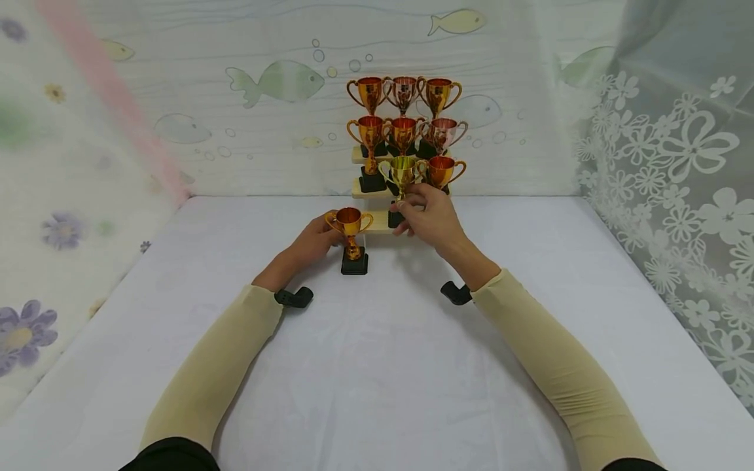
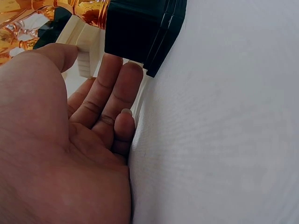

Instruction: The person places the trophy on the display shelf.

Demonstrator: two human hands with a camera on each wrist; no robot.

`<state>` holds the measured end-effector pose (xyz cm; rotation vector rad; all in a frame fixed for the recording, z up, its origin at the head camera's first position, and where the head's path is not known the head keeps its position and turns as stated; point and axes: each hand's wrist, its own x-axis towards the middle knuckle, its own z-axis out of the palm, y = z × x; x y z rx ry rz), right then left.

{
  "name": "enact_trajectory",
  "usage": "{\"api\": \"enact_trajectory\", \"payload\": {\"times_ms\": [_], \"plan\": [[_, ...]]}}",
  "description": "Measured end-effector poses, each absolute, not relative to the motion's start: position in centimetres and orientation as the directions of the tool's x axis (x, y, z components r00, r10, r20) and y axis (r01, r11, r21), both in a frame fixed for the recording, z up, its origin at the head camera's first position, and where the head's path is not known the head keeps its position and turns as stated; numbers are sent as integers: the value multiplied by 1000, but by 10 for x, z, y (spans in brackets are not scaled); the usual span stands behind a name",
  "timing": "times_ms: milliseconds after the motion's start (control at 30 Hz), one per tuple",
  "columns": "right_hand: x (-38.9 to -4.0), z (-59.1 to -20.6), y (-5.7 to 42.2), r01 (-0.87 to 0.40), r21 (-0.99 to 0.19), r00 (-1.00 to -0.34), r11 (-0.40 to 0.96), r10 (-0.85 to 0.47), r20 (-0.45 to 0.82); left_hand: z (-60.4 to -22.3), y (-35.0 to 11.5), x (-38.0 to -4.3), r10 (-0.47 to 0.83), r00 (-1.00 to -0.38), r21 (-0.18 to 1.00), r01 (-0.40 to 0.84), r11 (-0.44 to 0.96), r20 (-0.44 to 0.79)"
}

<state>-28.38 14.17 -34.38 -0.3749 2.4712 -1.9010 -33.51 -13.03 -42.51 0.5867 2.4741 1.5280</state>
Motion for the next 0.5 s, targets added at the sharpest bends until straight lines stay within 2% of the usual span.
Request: {"api": "enact_trajectory", "payload": {"times_ms": [200, 500], "plan": [[-285, -345, 140, -171, -958, -970, 232, -210, 122, -425, -130, -335, 389, -921, 890, 180, 420, 3], [-284, -347, 137, -185, -948, -970, 260, -204, 133, -425, -130, -335, 385, -923, 888, 181, 423, 5]]}}
